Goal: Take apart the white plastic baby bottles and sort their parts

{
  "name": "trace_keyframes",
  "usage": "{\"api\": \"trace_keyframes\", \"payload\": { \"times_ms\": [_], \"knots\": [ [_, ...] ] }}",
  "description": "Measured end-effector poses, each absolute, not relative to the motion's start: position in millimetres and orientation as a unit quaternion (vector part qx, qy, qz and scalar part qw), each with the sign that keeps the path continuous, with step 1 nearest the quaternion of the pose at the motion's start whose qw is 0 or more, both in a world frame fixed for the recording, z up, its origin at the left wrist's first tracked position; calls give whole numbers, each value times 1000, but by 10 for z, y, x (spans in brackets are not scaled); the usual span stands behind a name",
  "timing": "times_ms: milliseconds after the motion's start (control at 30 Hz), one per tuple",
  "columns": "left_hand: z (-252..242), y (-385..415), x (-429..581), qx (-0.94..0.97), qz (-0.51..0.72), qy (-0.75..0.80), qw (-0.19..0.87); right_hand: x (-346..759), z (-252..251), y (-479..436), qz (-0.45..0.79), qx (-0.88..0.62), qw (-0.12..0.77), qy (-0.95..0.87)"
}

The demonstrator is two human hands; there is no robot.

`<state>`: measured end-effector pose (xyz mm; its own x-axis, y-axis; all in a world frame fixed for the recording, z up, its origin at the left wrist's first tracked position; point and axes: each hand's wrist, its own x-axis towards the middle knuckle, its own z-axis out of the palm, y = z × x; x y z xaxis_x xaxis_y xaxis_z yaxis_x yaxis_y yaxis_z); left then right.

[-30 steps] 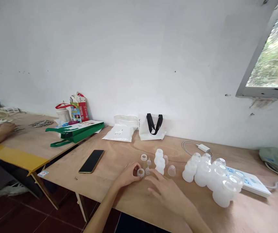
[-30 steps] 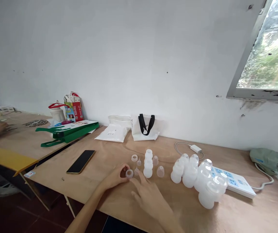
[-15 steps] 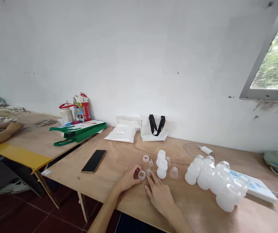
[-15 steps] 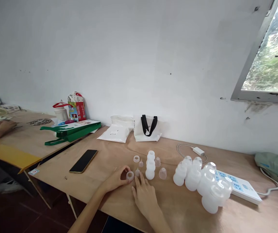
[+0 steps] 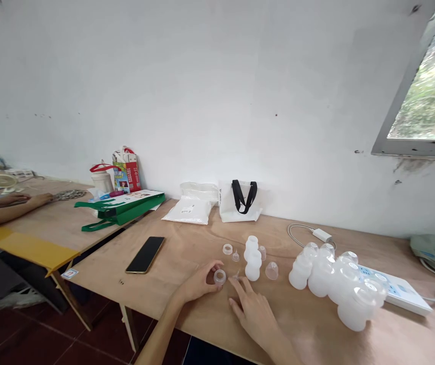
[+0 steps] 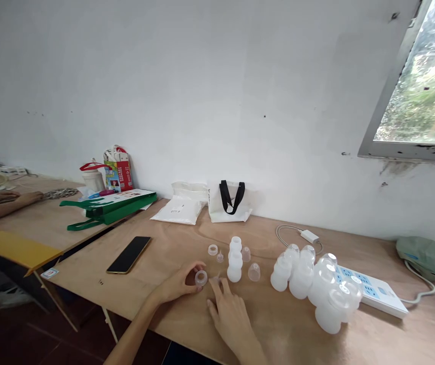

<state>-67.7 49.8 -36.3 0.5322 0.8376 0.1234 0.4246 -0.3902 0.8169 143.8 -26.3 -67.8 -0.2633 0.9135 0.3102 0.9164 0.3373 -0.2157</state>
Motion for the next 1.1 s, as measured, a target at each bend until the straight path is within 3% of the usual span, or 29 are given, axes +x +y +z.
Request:
{"api": "trace_keyframes", "payload": {
  "times_ms": [200,533,767,1100],
  "knots": [
    [-345,486,-711,798,246,398,379,1482,-834,-387,-30,-574,246,-780],
    [-270,501,-597,794,236,393,399,1458,-627,-441,68,-541,312,-778],
    [-229,437,-563,754,228,389,478,1467,-616,-427,74,-509,290,-807],
    [-76,313,-427,753,206,305,546,1491,-625,-409,66,-563,381,-730]
  ]
}}
